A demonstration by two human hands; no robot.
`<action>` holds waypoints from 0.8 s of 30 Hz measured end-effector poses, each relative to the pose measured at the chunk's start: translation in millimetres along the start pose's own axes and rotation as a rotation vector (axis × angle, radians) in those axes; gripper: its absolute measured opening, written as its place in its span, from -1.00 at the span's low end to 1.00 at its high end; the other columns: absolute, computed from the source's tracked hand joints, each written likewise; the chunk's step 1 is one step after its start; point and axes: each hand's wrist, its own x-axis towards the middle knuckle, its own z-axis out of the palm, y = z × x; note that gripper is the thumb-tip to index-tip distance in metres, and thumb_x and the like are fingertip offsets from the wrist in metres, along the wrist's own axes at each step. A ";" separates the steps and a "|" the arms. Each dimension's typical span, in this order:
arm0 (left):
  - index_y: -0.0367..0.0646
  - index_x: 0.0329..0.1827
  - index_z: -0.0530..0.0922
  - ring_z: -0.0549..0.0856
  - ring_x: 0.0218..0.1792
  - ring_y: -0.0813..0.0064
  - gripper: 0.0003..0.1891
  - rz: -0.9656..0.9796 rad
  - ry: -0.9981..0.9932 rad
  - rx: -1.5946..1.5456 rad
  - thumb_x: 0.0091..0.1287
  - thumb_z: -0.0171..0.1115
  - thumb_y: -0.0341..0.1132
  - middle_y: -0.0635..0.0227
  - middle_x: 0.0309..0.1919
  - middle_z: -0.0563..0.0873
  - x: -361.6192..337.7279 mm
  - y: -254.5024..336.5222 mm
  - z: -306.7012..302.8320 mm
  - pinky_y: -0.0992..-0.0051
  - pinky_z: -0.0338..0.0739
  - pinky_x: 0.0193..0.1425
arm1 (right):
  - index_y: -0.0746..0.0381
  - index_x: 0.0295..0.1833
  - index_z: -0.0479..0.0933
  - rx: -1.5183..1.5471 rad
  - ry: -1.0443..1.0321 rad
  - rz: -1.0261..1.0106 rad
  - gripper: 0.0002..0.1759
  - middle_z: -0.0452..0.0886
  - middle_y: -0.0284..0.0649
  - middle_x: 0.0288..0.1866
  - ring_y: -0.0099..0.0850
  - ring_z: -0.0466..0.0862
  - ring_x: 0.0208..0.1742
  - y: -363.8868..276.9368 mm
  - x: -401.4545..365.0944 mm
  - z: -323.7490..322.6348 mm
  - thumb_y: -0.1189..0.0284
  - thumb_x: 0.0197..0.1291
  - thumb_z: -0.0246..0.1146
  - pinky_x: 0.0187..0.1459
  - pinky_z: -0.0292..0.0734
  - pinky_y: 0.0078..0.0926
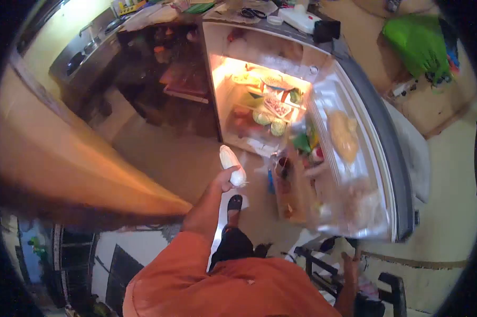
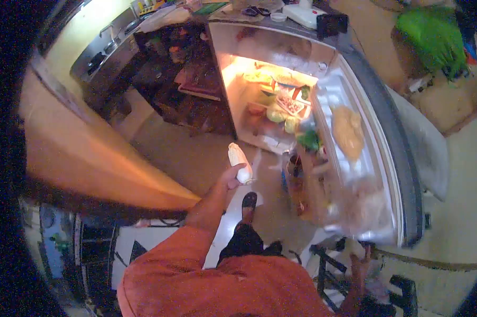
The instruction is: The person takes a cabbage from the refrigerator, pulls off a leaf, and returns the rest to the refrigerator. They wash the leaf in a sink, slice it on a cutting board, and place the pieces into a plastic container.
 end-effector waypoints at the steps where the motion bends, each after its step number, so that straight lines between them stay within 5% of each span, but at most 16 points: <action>1: -0.07 0.32 0.24 0.63 0.00 0.05 -0.35 0.007 -0.066 -0.020 0.21 0.35 -0.23 0.12 0.07 0.56 31.4 15.6 -6.8 -0.09 0.62 -0.10 | 0.28 0.29 0.37 -0.181 0.000 -0.097 -0.37 0.38 -0.07 0.34 -0.20 0.34 0.33 2.0 14.6 6.9 0.35 0.07 0.32 0.32 0.23 -0.30; 2: -0.07 0.32 0.24 0.63 0.00 0.05 -0.35 0.002 -0.073 -0.025 0.21 0.35 -0.23 0.12 0.07 0.56 50.1 34.4 -2.8 -0.09 0.62 -0.10 | 0.28 0.29 0.37 -0.188 0.004 -0.096 -0.37 0.38 -0.07 0.34 -0.20 0.34 0.33 -22.5 19.9 8.4 0.35 0.07 0.32 0.32 0.23 -0.30; 4: 0.02 0.37 0.17 0.63 0.02 0.07 -0.28 0.252 -0.060 0.045 0.18 0.36 -0.28 0.12 0.09 0.54 84.0 69.0 6.9 -0.07 0.62 -0.09 | 0.23 0.29 0.39 -0.120 -0.251 0.376 -0.41 0.44 -0.14 0.28 -0.20 0.39 0.27 -108.5 16.2 3.3 0.39 0.11 0.31 0.29 0.27 -0.27; 5: 0.02 0.37 0.17 0.63 0.02 0.07 -0.28 0.236 -0.058 0.039 0.18 0.36 -0.28 0.12 0.09 0.54 109.2 85.2 5.3 -0.07 0.62 -0.09 | 0.23 0.29 0.39 -0.074 -0.211 0.430 -0.41 0.45 -0.14 0.28 -0.21 0.39 0.26 -116.0 19.4 12.1 0.39 0.11 0.31 0.28 0.27 -0.27; 8: 0.20 0.42 0.07 0.59 0.07 0.12 -0.15 0.177 -0.124 0.174 0.13 0.39 -0.40 0.18 0.16 0.48 175.7 139.7 8.9 -0.07 0.60 -0.02 | 0.24 0.29 0.39 -0.010 -0.082 0.412 -0.41 0.45 -0.14 0.26 -0.21 0.40 0.25 -116.3 42.5 36.8 0.39 0.11 0.31 0.27 0.28 -0.27; 11: 0.14 0.41 0.07 0.58 0.05 0.11 -0.08 0.356 -0.002 0.266 0.03 0.45 -0.46 0.17 0.13 0.49 215.0 178.7 33.2 -0.07 0.60 -0.03 | 0.24 0.29 0.39 -0.003 -0.041 0.443 -0.41 0.46 -0.14 0.25 -0.22 0.40 0.24 -123.6 67.8 53.4 0.39 0.11 0.31 0.26 0.29 -0.28; 13: -0.01 0.53 -0.13 0.54 0.13 0.08 0.20 0.522 0.256 0.408 -0.16 0.51 -0.54 0.03 0.19 0.46 288.0 186.4 25.6 0.04 0.57 0.06 | 0.25 0.28 0.38 -0.010 -0.016 0.464 -0.41 0.46 -0.13 0.24 -0.22 0.41 0.23 -127.4 80.9 59.8 0.39 0.12 0.31 0.26 0.29 -0.28; 14: -0.05 0.53 -0.11 0.52 0.15 0.09 0.23 0.546 0.234 0.418 -0.22 0.55 -0.50 0.02 0.23 0.44 328.2 189.0 15.5 0.12 0.56 0.11 | 0.25 0.28 0.38 -0.017 -0.009 0.477 -0.41 0.46 -0.13 0.24 -0.22 0.41 0.23 -128.5 84.5 61.3 0.39 0.12 0.31 0.25 0.30 -0.28; 17: 0.04 0.54 -0.17 0.56 0.09 0.03 0.26 0.498 0.463 0.472 -0.21 0.55 -0.46 -0.02 0.22 0.45 394.0 193.3 13.8 0.00 0.60 0.00 | 0.25 0.28 0.38 -0.028 0.010 0.516 -0.42 0.46 -0.13 0.23 -0.23 0.42 0.22 -133.1 97.9 69.1 0.39 0.12 0.31 0.24 0.31 -0.29; 19: -0.06 0.53 -0.09 0.54 0.14 0.05 0.24 0.629 0.663 0.602 -0.24 0.59 -0.40 -0.04 0.24 0.44 424.9 196.7 11.9 0.10 0.54 0.14 | 0.26 0.28 0.38 -0.031 0.023 0.539 -0.42 0.47 -0.13 0.22 -0.23 0.42 0.21 -133.5 105.0 74.5 0.39 0.12 0.31 0.23 0.31 -0.29; 22: -0.25 0.47 0.07 0.39 0.31 0.04 0.17 0.638 0.623 0.682 -0.27 0.60 -0.28 -0.11 0.31 0.37 419.9 211.1 21.6 0.27 0.28 0.41 | 0.26 0.28 0.38 -0.037 0.042 0.559 -0.42 0.47 -0.13 0.21 -0.24 0.43 0.20 -134.6 113.0 79.5 0.39 0.12 0.31 0.22 0.32 -0.29; 24: -0.32 0.44 0.12 0.40 0.30 0.04 0.14 0.728 0.615 0.635 -0.27 0.61 -0.29 -0.10 0.31 0.37 444.1 209.6 17.5 0.25 0.29 0.39 | 0.27 0.27 0.38 -0.040 0.051 0.569 -0.42 0.48 -0.13 0.20 -0.24 0.43 0.19 -134.3 116.5 82.2 0.39 0.12 0.31 0.22 0.33 -0.30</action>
